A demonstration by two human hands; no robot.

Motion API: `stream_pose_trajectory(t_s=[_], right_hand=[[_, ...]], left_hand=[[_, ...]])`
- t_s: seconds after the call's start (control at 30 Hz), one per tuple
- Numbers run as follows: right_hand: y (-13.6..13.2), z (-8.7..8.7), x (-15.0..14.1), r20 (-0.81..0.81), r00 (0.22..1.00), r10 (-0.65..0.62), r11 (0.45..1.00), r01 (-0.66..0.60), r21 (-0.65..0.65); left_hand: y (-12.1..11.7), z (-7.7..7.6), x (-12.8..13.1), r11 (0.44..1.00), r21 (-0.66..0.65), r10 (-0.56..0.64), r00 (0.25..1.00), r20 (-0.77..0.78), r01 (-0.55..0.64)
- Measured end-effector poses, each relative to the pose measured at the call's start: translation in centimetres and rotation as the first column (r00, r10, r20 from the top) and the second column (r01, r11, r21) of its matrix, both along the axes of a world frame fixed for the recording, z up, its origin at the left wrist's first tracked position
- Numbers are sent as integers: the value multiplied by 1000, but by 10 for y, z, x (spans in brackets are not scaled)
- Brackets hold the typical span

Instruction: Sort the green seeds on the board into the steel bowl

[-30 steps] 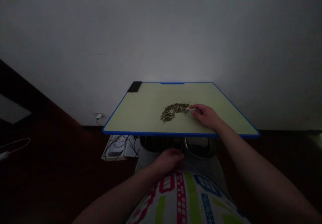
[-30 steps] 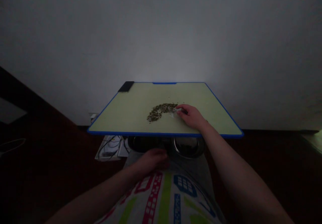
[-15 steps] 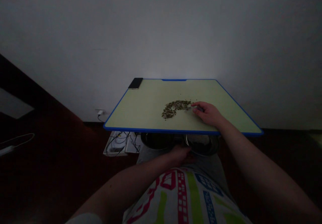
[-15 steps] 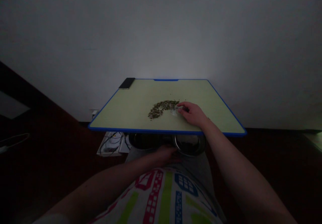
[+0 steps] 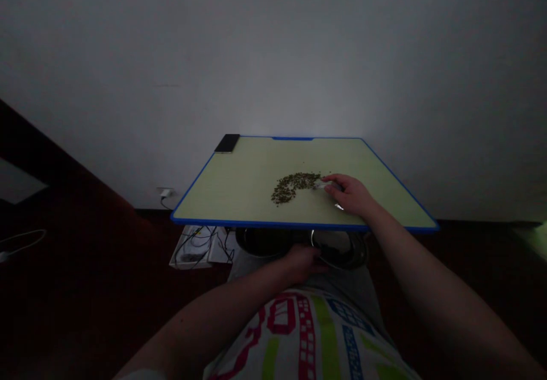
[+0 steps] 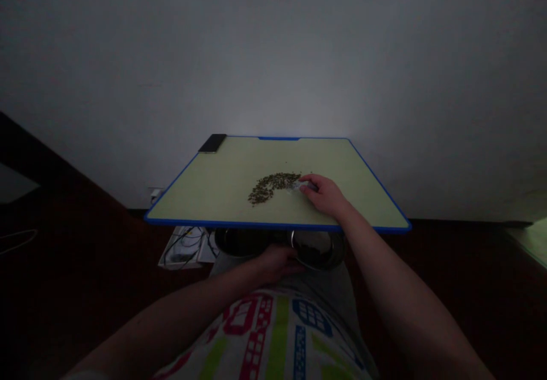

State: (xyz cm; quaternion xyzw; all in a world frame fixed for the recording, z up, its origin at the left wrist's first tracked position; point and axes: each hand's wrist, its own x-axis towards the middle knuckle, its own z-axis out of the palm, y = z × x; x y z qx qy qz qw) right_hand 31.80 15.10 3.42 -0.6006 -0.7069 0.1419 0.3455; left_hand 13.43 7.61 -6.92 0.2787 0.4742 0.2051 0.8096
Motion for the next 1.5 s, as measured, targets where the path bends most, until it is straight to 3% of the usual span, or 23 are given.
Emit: stream_pose_trajectory(t_s=[0.17,0.33,0.47,0.7,0.83,1.07,1.2,1.33,1.5], right_hand=[[6,-5,4,-107,994,-30,999,32,17],[9,-7,8,-255,962,-101,994,107,9],[12,-9,9,-305,944,-124,991,133,8],[12,-11,8,-368,922,-120,992,127,-6],[7,-5,6,-290,953,-87,996,93,7],[3,-6,2,-169,985,29,999,-32,-15],[-2,-4,-5,29,998,57,998,-56,-25],[-7,6,-18,285,954,97,995,-87,-49],[3,17,-36,365,926,91,996,-83,-37]], left_hand=[[-9,29,-30,999,-11,43,995,95,-42],[-32,63,-65,983,-17,182,967,178,-182],[-49,77,-89,965,-28,260,947,187,-260],[-68,72,-120,920,-22,390,909,147,-392],[-78,69,-128,899,15,431,891,144,-437],[-80,61,-126,830,-61,553,805,215,-554],[-79,58,-126,861,-62,503,828,246,-505],[-78,58,-124,864,-57,497,830,252,-500],[-75,54,-120,861,-33,499,830,250,-508]])
